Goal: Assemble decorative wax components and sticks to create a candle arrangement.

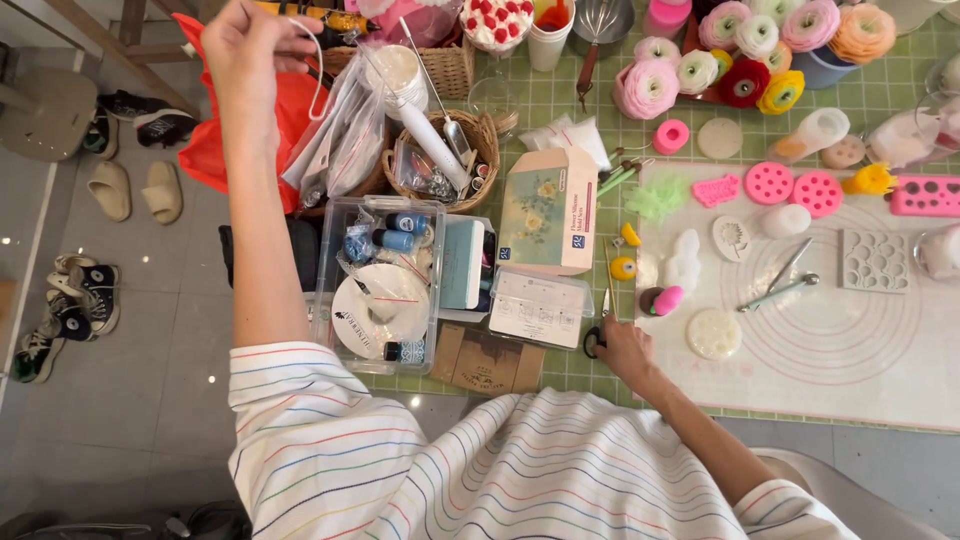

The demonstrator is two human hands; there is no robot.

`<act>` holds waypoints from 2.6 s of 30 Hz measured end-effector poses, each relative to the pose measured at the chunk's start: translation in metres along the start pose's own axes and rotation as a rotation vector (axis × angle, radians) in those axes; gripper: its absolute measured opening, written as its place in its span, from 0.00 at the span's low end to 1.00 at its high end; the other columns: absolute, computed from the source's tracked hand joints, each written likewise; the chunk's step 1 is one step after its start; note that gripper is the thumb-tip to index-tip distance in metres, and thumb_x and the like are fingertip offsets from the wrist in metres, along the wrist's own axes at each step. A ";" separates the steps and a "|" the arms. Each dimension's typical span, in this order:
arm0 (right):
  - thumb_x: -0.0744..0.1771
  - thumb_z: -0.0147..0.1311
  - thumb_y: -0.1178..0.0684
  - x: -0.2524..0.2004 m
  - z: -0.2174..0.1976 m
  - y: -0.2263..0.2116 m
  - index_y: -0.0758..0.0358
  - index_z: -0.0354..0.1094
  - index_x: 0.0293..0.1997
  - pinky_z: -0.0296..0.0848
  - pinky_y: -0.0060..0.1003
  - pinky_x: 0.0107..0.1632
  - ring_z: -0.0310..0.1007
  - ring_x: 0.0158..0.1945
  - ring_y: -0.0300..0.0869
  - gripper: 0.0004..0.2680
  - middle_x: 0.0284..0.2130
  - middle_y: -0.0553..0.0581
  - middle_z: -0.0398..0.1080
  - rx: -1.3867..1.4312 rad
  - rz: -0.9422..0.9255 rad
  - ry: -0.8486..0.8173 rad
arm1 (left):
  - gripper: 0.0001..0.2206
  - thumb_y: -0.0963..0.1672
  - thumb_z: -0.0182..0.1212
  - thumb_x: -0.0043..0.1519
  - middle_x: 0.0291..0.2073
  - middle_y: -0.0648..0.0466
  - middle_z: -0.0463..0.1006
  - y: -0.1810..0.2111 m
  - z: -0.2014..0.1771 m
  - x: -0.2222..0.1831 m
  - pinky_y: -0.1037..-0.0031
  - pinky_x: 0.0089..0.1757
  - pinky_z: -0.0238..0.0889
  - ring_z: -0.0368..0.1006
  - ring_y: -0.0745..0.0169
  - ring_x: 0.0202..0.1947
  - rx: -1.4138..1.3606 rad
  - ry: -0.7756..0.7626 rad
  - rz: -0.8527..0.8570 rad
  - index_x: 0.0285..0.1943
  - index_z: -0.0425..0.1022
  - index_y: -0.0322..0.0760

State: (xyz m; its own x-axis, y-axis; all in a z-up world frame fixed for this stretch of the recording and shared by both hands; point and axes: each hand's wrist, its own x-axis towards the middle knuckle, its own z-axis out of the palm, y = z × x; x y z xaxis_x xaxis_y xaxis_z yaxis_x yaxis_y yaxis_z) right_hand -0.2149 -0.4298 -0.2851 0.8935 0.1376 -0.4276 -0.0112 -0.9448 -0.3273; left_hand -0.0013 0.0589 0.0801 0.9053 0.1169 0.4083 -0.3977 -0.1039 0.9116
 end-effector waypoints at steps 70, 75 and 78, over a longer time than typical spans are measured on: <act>0.65 0.52 0.27 0.071 -0.207 -0.279 0.62 0.73 0.41 0.55 0.30 0.21 0.54 0.14 0.32 0.23 0.11 0.44 0.54 1.372 -0.546 -0.260 | 0.26 0.57 0.73 0.50 0.33 0.48 0.78 -0.019 0.075 -0.066 0.65 0.28 0.65 0.76 0.55 0.27 1.353 0.066 0.347 0.46 0.77 0.37; 0.65 0.61 0.34 0.069 -0.206 -0.278 0.64 0.76 0.36 0.53 0.35 0.22 0.55 0.16 0.35 0.19 0.10 0.50 0.57 0.776 -0.528 0.232 | 0.12 0.49 0.70 0.59 0.20 0.53 0.82 -0.005 0.102 -0.082 0.59 0.44 0.60 0.77 0.54 0.25 1.001 -0.213 -0.116 0.37 0.83 0.36; 0.65 0.58 0.32 0.060 -0.213 -0.281 0.63 0.74 0.38 0.55 0.36 0.23 0.57 0.16 0.36 0.19 0.10 0.50 0.58 0.754 -0.512 0.193 | 0.09 0.44 0.66 0.61 0.23 0.54 0.81 -0.032 0.102 -0.092 0.70 0.31 0.68 0.78 0.66 0.24 0.569 -0.104 -0.223 0.39 0.80 0.31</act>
State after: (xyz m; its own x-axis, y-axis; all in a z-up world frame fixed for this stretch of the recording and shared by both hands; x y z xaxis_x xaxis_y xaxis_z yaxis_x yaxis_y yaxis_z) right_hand -0.0628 -0.2195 -0.0392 0.9286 0.3683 0.0451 0.1762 -0.3307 -0.9271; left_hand -0.0565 -0.0493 0.0081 0.9787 0.1025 0.1779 -0.0814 -0.6018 0.7945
